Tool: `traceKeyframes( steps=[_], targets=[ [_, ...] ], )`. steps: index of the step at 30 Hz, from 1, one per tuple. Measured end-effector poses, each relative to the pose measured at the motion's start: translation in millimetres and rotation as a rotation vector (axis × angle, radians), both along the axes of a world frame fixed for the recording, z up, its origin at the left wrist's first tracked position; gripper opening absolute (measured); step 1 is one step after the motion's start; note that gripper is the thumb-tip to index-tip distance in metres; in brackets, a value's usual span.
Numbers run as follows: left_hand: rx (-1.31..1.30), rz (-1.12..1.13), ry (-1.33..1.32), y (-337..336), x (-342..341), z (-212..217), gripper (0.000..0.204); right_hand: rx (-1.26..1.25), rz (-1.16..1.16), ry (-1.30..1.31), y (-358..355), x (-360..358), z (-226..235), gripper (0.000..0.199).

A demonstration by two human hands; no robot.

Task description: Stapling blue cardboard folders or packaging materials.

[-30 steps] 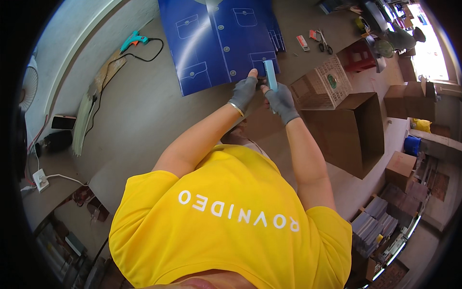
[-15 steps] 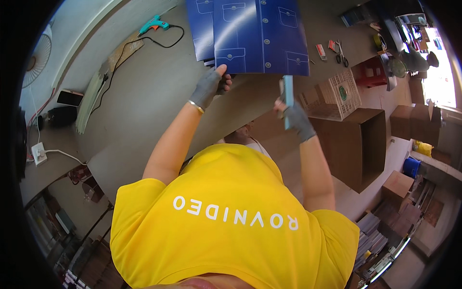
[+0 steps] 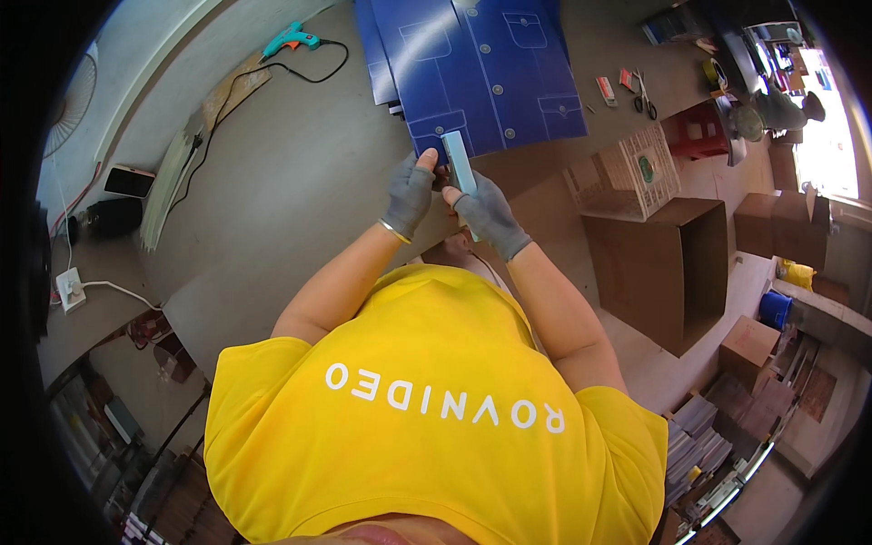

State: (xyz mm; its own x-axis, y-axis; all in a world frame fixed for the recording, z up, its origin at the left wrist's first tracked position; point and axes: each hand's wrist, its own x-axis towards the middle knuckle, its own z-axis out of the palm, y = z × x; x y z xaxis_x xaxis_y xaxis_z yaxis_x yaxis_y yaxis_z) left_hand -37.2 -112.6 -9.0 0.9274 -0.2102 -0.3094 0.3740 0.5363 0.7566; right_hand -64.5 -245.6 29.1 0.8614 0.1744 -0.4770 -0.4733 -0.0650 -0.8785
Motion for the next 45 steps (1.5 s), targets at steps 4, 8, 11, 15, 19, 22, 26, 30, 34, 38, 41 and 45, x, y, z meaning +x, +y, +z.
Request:
traceKeyframes(
  steps=[4,8,11,15,19,22,26,30,34,38,41,45],
  targets=[
    [0.112,-0.033,-0.118,2,3,-14,0.024,-0.052,0.012,-0.003,3,3,4,0.033],
    [-0.007,-0.04,-0.096,-2,0,-3,0.025,-0.22,-0.001,0.087,7,5,8,0.026],
    [0.019,-0.002,-0.059,-1,0,2,0.026,-0.193,0.015,0.061,11,5,6,0.03],
    [0.561,-0.051,-0.107,50,30,-20,0.031,0.162,0.151,0.06,3,-11,10,0.043],
    [0.186,0.129,0.063,129,58,-26,0.033,0.11,0.351,0.127,-49,-36,12,0.048],
    [-0.202,0.136,0.178,124,35,-32,0.034,0.116,0.211,0.177,-99,-57,-4,0.049],
    [-0.152,-0.089,0.062,46,21,-10,0.041,0.14,-0.13,0.127,-126,-56,-2,0.045],
    [-0.099,-0.079,0.272,34,34,4,0.041,0.096,-0.189,0.039,-141,-53,6,0.051],
    [0.296,-0.331,0.089,116,87,-1,0.04,0.061,-0.167,0.004,-144,-55,9,0.06],
    [0.475,0.16,-0.054,144,140,50,0.039,0.13,-0.259,-0.075,-136,-43,-6,0.059],
    [0.165,0.384,-0.086,156,145,36,0.031,0.315,-0.346,-0.138,-123,-30,-10,0.059],
    [0.005,-0.28,-0.003,105,81,-26,0.032,0.349,-0.229,-0.156,-124,-26,-5,0.059]
  ],
)
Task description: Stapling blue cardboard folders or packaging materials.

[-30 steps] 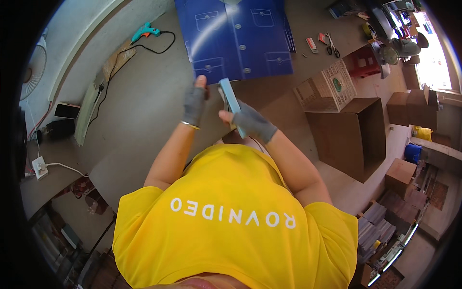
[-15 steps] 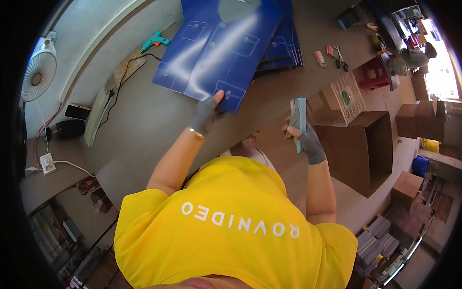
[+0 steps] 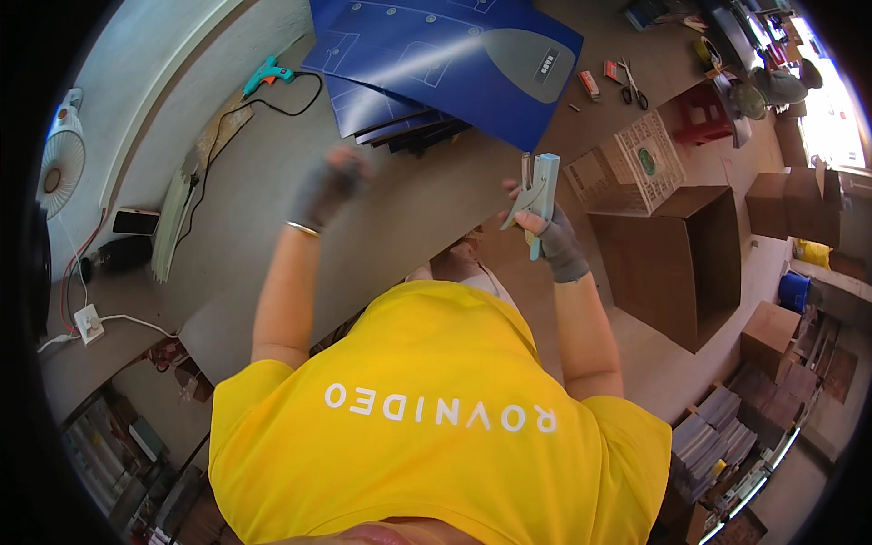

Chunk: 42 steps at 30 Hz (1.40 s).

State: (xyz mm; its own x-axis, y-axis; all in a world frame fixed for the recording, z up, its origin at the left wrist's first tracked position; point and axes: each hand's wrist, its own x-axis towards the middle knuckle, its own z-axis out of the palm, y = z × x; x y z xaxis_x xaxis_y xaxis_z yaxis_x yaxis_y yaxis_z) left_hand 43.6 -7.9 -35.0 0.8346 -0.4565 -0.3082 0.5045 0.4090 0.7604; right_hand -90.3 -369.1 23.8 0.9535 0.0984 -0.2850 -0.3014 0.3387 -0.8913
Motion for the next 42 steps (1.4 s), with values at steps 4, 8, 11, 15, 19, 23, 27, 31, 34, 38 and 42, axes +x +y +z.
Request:
traceKeyframes(
  steps=[4,8,11,15,19,23,27,31,34,38,42],
  targets=[
    [0.062,-0.387,0.223,-118,-29,29,0.041,-0.163,-0.006,0.108,-40,-8,1,0.049],
    [-0.018,-0.195,0.356,-206,-5,48,0.039,-0.454,0.081,0.217,-66,1,6,0.047],
    [0.038,-0.151,0.24,-213,-2,40,0.039,-0.595,0.171,0.251,-50,9,26,0.052],
    [0.107,-0.137,0.12,-169,-22,19,0.048,-0.496,0.287,0.216,-24,8,12,0.053],
    [0.062,-0.186,0.009,-116,-43,15,0.051,-0.389,0.329,0.066,36,7,0,0.051],
    [0.112,-0.129,0.051,-95,-59,15,0.047,-0.397,0.377,0.191,70,3,1,0.036],
    [0.15,-0.125,0.064,-82,-59,9,0.04,-0.679,0.369,0.225,91,5,2,0.026],
    [0.223,-0.094,-0.007,-74,-59,0,0.036,-0.82,0.387,0.206,102,8,-4,0.028],
    [0.349,0.079,-0.044,-71,-70,14,0.035,-0.607,0.4,0.373,108,7,6,0.03],
    [0.296,0.152,-0.105,-33,-64,21,0.036,-0.614,0.106,0.063,68,13,-9,0.031],
    [0.288,0.05,0.036,-6,-68,47,0.045,-0.583,0.092,0.213,31,20,6,0.028]
  ],
)
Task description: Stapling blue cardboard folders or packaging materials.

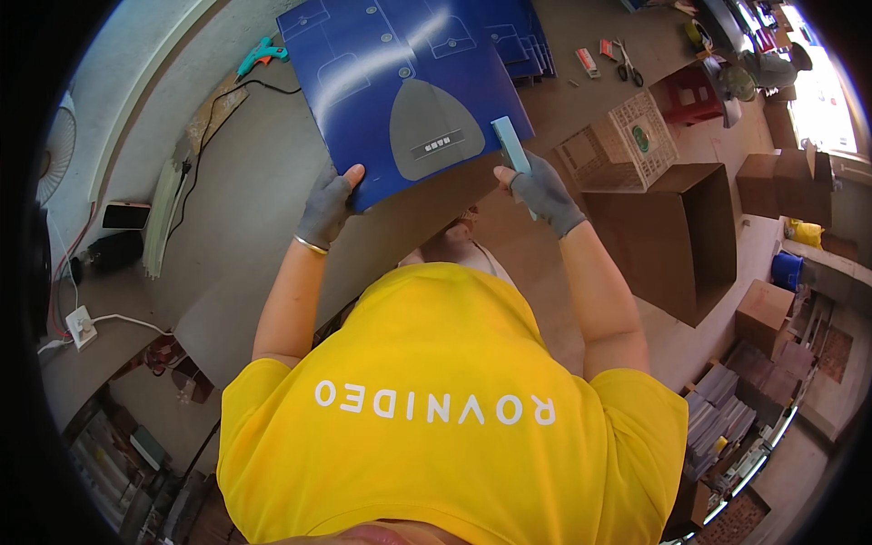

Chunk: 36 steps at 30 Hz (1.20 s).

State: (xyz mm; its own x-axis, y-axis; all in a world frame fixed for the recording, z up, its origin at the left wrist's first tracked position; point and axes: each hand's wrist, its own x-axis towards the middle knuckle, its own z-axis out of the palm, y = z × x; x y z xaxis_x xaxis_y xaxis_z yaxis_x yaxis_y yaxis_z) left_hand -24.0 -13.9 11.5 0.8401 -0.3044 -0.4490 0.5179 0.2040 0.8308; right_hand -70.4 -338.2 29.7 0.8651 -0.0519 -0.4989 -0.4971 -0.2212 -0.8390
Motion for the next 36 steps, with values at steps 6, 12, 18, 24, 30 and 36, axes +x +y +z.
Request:
traceKeyframes(
  steps=[6,12,18,24,30,36],
  targets=[
    [-0.012,-0.016,-0.029,11,-10,-9,0.046,-0.231,0.097,0.092,11,-7,2,0.024],
    [-0.004,0.114,-0.096,51,-45,-15,0.052,-0.287,0.166,0.074,57,-17,9,0.032],
    [0.233,0.246,-0.112,190,-86,-35,0.059,0.095,0.415,0.012,89,-41,-33,0.048],
    [1.457,-0.096,-0.273,250,-62,-73,0.061,0.319,0.143,0.17,73,-49,-20,0.051],
    [0.398,0.081,-0.175,51,56,17,0.045,0.218,0.184,0.16,46,-41,-21,0.051],
    [0.457,-0.029,-0.049,-8,124,27,0.04,0.227,0.346,0.09,56,-20,1,0.048]
  ],
)
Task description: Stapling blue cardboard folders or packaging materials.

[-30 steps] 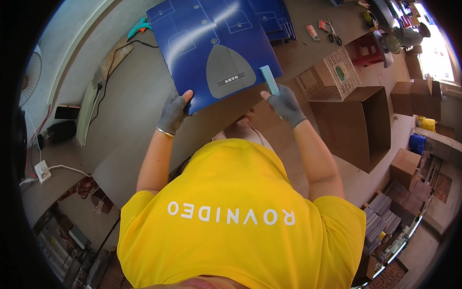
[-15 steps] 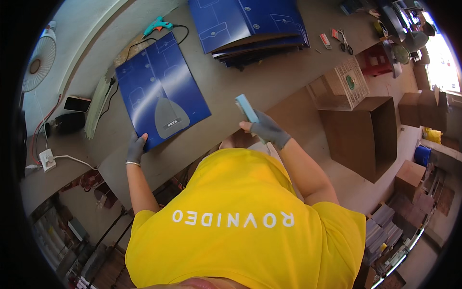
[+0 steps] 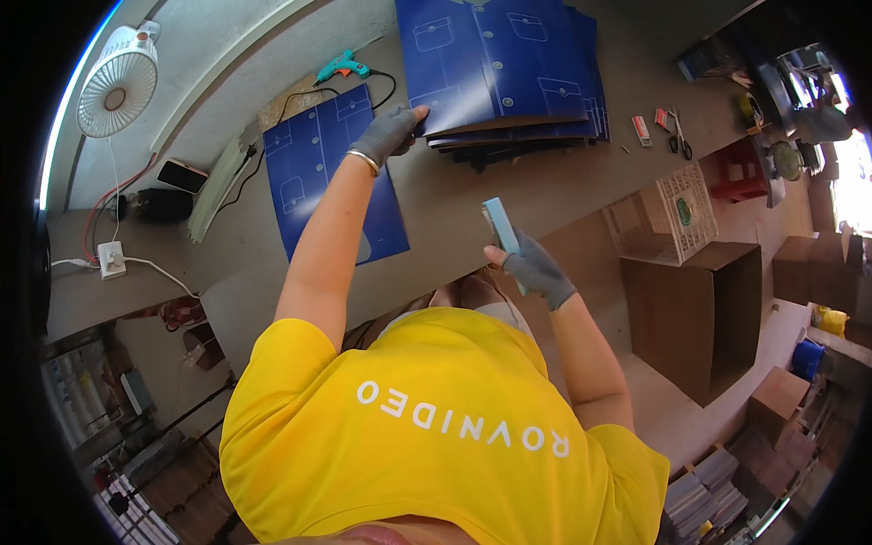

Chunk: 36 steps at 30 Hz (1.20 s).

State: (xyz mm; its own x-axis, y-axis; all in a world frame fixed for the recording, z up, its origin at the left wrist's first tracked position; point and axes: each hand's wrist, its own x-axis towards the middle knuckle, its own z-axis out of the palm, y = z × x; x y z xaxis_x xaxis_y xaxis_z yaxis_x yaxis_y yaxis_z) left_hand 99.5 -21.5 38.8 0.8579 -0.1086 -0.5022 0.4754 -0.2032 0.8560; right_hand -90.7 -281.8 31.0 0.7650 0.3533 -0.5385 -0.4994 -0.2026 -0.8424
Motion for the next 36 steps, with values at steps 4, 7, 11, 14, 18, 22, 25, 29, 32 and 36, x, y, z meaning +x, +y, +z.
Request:
traceKeyframes(
  steps=[4,7,11,14,18,22,25,29,32,36],
  targets=[
    [-0.066,-0.048,0.034,5,-11,1,0.03,0.048,0.063,-0.128,2,9,-12,0.051],
    [-0.248,-0.113,0.171,5,-51,3,0.029,0.252,0.055,-0.041,10,14,-9,0.054],
    [-0.365,-0.162,0.173,-6,-100,-6,0.031,0.368,0.017,0.095,23,14,1,0.04],
    [-0.418,-0.021,0.105,-19,-122,-6,0.031,0.269,0.014,0.068,33,14,-9,0.036],
    [-0.431,-0.046,0.065,-18,-129,-22,0.028,0.015,-0.005,0.022,44,13,-6,0.025],
    [-0.395,-0.143,-0.035,-13,-129,-45,0.026,-0.101,-0.035,0.012,54,8,1,0.02],
    [-0.424,-0.125,-0.059,-15,-133,-64,0.029,-0.188,-0.066,-0.006,60,4,-6,0.02],
    [-0.474,0.072,-0.052,-15,-133,-39,0.029,-0.119,-0.099,-0.057,60,-1,-2,0.03],
    [-0.538,0.117,-0.032,10,-123,-35,0.035,-0.254,0.027,-0.098,47,-4,18,0.04],
    [-0.938,0.283,0.062,26,-126,-64,0.037,-0.112,0.027,-0.175,6,-37,5,0.043]
  ],
)
